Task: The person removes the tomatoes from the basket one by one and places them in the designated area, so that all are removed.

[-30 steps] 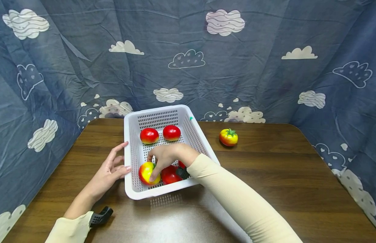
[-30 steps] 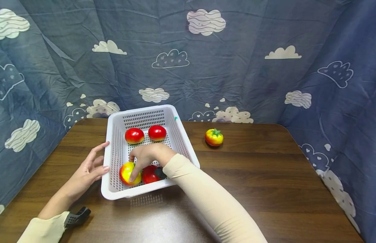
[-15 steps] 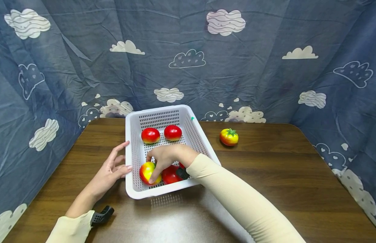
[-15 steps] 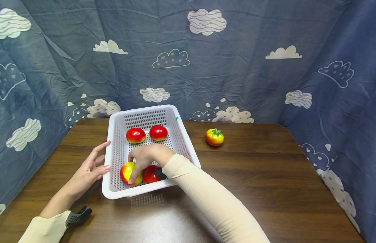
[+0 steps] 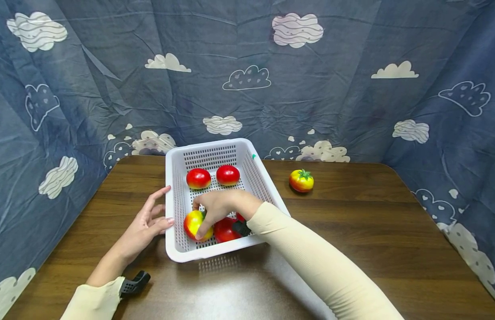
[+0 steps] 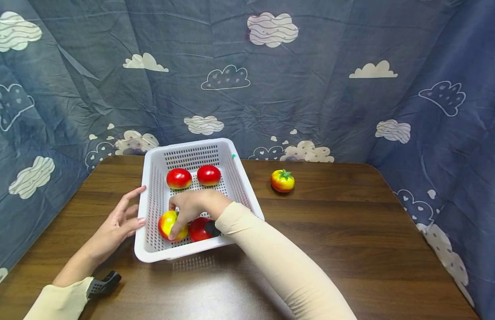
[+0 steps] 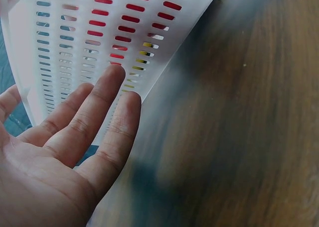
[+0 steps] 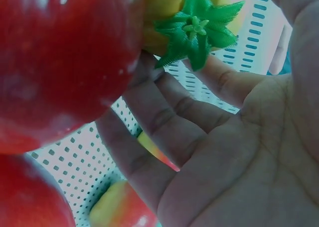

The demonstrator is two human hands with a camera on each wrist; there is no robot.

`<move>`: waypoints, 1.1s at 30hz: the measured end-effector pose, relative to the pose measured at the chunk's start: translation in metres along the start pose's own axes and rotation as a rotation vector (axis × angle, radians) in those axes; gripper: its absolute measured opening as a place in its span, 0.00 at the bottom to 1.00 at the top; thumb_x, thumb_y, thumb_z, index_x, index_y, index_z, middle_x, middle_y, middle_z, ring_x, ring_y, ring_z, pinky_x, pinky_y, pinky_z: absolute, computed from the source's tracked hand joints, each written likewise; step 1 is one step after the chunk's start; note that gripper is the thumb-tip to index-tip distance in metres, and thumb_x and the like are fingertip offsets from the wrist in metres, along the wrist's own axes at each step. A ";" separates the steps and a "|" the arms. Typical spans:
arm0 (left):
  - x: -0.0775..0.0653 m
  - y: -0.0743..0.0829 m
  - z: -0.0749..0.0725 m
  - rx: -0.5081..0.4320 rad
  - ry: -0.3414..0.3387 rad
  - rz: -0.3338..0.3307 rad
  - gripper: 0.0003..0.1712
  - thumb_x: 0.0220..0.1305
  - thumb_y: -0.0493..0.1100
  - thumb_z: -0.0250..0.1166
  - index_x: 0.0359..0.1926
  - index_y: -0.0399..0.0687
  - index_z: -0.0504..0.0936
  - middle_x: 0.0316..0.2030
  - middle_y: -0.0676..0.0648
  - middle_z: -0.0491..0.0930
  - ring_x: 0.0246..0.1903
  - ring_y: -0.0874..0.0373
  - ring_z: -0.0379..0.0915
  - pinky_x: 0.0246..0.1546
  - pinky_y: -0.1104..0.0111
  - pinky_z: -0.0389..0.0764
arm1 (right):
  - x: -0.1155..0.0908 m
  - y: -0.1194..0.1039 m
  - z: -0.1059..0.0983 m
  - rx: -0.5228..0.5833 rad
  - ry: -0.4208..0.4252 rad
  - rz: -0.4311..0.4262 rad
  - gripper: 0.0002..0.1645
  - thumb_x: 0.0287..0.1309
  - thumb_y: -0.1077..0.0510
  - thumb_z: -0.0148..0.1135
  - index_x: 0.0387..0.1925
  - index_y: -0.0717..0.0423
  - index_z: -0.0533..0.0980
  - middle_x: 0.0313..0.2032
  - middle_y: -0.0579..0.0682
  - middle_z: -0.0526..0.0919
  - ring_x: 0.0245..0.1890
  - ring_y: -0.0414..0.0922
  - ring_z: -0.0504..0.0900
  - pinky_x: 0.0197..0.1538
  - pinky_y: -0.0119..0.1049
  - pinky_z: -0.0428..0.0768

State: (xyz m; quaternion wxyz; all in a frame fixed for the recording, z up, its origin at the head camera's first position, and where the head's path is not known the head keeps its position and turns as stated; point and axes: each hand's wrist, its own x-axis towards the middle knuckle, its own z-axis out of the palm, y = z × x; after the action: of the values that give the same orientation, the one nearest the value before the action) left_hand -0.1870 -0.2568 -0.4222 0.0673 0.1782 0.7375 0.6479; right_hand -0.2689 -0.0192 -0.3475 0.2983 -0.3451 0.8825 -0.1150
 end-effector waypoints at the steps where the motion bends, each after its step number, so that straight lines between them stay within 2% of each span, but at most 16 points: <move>1: 0.000 0.000 0.000 0.000 0.000 0.000 0.46 0.78 0.35 0.59 0.86 0.62 0.46 0.66 0.22 0.67 0.52 0.60 0.88 0.51 0.67 0.89 | 0.000 0.000 0.000 0.000 0.003 -0.003 0.35 0.52 0.39 0.82 0.56 0.44 0.75 0.48 0.45 0.82 0.50 0.43 0.79 0.53 0.37 0.81; 14: -0.002 0.001 0.000 0.026 0.006 -0.026 0.47 0.79 0.37 0.59 0.86 0.62 0.45 0.68 0.22 0.66 0.51 0.63 0.87 0.52 0.68 0.88 | -0.009 0.005 -0.009 0.064 0.040 -0.057 0.35 0.53 0.41 0.81 0.57 0.44 0.73 0.49 0.45 0.81 0.51 0.43 0.79 0.51 0.36 0.82; 24: -0.002 0.002 0.001 0.032 0.009 -0.036 0.47 0.78 0.37 0.60 0.86 0.64 0.45 0.68 0.23 0.66 0.52 0.64 0.87 0.52 0.67 0.88 | -0.020 0.011 -0.016 0.080 0.070 -0.027 0.37 0.52 0.41 0.81 0.59 0.43 0.73 0.50 0.46 0.81 0.52 0.43 0.80 0.51 0.37 0.83; 33: -0.002 0.002 0.000 0.026 0.010 -0.039 0.47 0.78 0.37 0.60 0.86 0.65 0.45 0.68 0.23 0.67 0.52 0.63 0.87 0.51 0.67 0.88 | -0.030 0.016 -0.025 0.101 0.088 -0.048 0.35 0.54 0.41 0.79 0.60 0.44 0.73 0.50 0.46 0.82 0.52 0.44 0.80 0.52 0.37 0.83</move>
State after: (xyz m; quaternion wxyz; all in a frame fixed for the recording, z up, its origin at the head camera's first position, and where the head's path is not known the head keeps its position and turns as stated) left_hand -0.1845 -0.2575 -0.4209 0.0737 0.1614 0.7494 0.6379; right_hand -0.2753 0.0125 -0.3211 0.2736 -0.3450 0.8793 -0.1815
